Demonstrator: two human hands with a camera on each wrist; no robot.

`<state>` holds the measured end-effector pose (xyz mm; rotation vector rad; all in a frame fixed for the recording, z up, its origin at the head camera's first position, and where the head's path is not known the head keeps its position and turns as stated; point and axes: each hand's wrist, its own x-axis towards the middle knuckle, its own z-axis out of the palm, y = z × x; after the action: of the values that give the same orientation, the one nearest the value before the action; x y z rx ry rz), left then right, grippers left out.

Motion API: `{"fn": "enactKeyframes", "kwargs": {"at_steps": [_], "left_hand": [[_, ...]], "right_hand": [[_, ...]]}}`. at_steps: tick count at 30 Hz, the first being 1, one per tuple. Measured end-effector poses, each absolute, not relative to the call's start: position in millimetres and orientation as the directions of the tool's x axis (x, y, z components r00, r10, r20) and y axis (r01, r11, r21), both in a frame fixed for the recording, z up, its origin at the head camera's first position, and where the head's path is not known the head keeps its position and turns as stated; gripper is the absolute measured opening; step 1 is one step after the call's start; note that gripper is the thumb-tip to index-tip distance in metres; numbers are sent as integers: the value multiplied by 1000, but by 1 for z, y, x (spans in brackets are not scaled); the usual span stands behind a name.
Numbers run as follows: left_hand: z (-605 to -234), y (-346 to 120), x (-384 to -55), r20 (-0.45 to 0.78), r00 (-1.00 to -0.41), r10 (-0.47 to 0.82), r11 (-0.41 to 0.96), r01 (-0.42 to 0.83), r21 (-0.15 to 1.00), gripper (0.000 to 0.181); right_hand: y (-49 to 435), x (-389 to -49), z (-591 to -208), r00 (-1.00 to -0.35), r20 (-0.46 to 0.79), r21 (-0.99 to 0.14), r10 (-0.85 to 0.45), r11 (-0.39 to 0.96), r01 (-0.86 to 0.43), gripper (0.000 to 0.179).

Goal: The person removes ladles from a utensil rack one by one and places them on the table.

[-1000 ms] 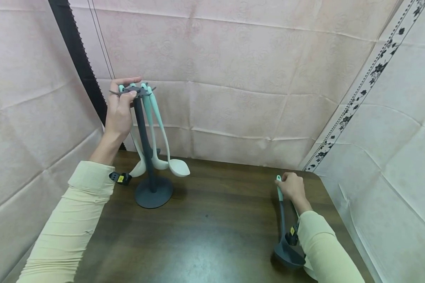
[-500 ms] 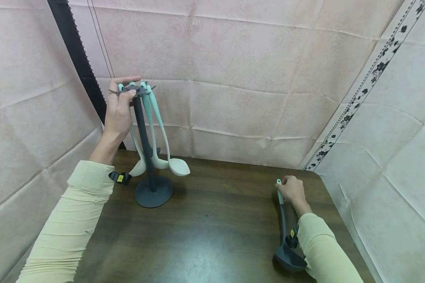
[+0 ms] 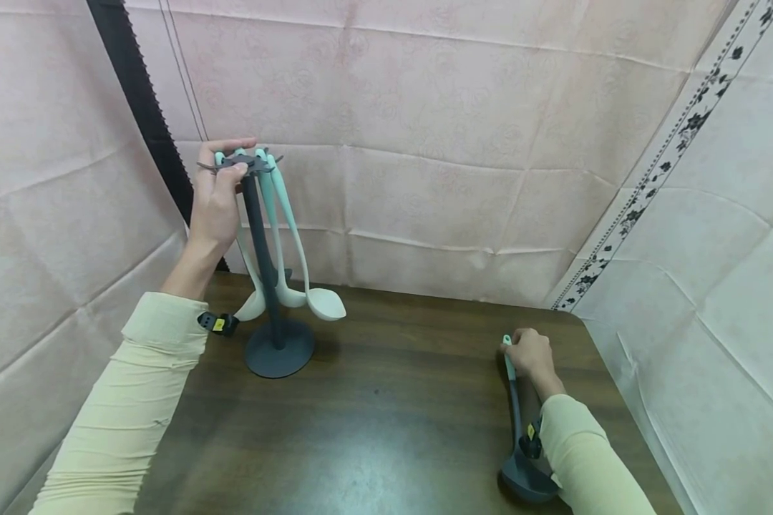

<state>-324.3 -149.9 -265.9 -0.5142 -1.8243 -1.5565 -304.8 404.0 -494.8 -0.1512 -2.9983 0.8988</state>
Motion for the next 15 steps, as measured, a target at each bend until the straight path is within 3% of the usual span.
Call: {"fn": "enactKeyframes", "kwargs": {"at_steps": [15], "left_hand": [[-266, -152, -323, 718, -685, -126, 231, 683, 692, 42]], "right_hand": [[399, -307, -504, -994, -44, -549, 104, 828, 111, 22]]}}
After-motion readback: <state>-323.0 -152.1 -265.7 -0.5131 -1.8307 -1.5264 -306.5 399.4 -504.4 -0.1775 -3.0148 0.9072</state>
